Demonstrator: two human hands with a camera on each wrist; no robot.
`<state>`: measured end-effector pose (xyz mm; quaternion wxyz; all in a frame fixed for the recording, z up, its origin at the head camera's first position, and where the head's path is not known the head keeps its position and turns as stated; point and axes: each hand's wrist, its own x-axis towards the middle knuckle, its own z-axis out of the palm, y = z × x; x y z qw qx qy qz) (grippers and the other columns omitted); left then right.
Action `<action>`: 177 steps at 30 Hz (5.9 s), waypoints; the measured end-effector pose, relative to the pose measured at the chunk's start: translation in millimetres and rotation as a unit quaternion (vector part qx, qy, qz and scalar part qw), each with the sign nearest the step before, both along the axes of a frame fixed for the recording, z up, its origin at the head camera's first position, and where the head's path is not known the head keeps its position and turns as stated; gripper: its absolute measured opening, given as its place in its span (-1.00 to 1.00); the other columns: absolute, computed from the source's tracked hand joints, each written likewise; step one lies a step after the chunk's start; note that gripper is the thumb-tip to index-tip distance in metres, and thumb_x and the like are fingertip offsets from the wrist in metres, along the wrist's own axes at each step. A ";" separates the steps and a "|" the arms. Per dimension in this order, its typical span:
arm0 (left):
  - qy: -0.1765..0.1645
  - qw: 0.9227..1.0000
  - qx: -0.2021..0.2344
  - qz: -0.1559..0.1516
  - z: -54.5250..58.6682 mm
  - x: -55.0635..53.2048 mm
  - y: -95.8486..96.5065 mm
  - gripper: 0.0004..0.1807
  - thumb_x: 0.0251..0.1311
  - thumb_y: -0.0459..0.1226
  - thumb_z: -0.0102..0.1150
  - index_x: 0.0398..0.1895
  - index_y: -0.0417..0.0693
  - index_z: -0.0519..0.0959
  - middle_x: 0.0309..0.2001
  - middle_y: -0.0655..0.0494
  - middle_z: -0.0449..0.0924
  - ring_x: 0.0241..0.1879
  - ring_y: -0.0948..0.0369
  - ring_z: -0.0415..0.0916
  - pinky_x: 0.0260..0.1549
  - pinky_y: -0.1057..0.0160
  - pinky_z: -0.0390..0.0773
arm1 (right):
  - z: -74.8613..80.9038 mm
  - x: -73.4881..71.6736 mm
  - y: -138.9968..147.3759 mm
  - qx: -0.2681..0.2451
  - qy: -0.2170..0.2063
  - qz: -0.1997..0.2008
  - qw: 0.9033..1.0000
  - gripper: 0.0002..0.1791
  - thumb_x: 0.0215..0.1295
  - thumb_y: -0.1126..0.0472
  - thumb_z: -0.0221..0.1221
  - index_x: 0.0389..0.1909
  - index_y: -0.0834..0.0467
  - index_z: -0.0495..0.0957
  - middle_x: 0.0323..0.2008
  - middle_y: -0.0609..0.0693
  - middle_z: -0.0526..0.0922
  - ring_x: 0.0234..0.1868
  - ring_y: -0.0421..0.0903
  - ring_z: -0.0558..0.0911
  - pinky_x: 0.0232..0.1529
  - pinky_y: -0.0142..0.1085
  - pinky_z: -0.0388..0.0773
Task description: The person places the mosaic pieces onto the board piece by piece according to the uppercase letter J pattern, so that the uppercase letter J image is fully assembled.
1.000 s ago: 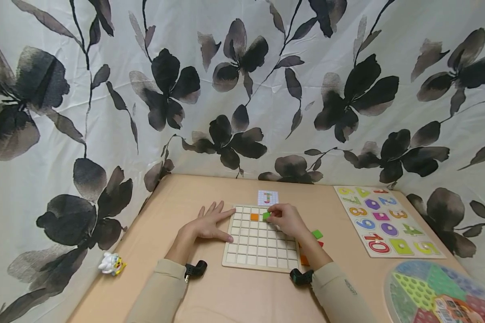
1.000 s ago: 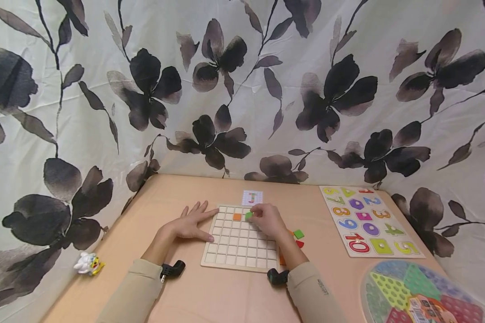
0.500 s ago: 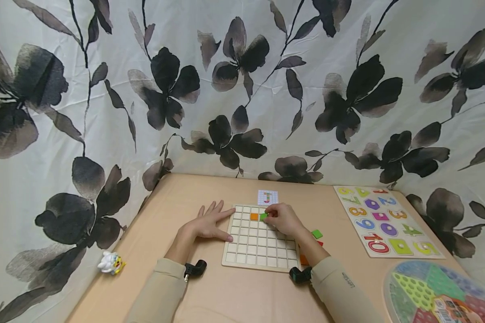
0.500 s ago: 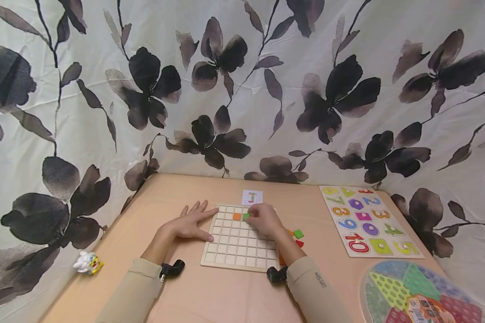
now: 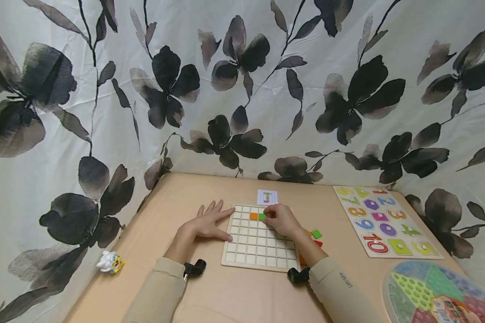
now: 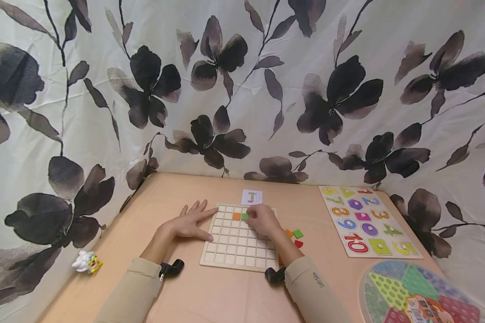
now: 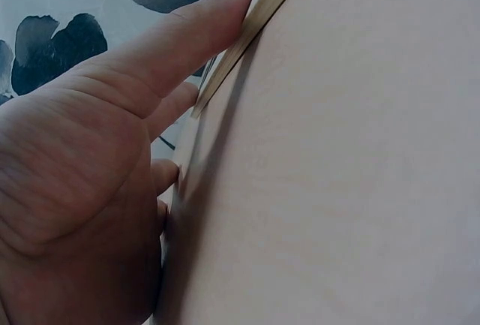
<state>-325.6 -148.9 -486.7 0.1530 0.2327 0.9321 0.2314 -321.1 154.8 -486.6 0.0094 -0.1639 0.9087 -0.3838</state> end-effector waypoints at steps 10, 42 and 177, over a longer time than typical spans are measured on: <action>0.008 1.000 0.001 0.000 -1.4 1.2 -0.3 0.16 -0.03 0.34 0.46 0.66 0.38 0.15 0.71 -0.16 -0.32 0.68 -0.19 -0.49 0.53 -0.40 -0.50 | -3.2 1.6 -0.4 0.005 0.012 -0.002 1.000 -0.77 0.31 0.32 0.38 -0.04 0.28 0.72 -0.39 -0.05 0.64 -0.35 -0.16 0.51 -0.26 -0.29 0.50; 0.012 1.000 0.003 -0.007 1.8 2.4 0.8 0.15 0.01 0.31 0.46 0.66 0.31 0.15 0.70 -0.24 -0.32 0.67 -0.24 -0.48 0.52 -0.42 -0.50 | 42.0 39.8 36.0 -0.035 0.054 0.021 0.998 -0.72 0.36 0.23 0.37 0.07 0.13 0.71 -0.06 0.13 0.72 -0.20 -0.11 0.60 -0.19 -0.34 0.60; 0.005 1.000 0.003 -0.001 -0.8 4.0 -0.8 0.16 -0.02 0.34 0.46 0.66 0.35 0.15 0.70 -0.20 -0.32 0.68 -0.24 -0.47 0.52 -0.42 -0.50 | 35.8 25.7 86.7 -0.201 -0.065 0.028 0.977 -0.77 0.40 0.39 0.27 0.03 0.33 0.62 -0.11 0.29 0.72 -0.21 0.09 0.77 -0.10 -0.23 0.78</action>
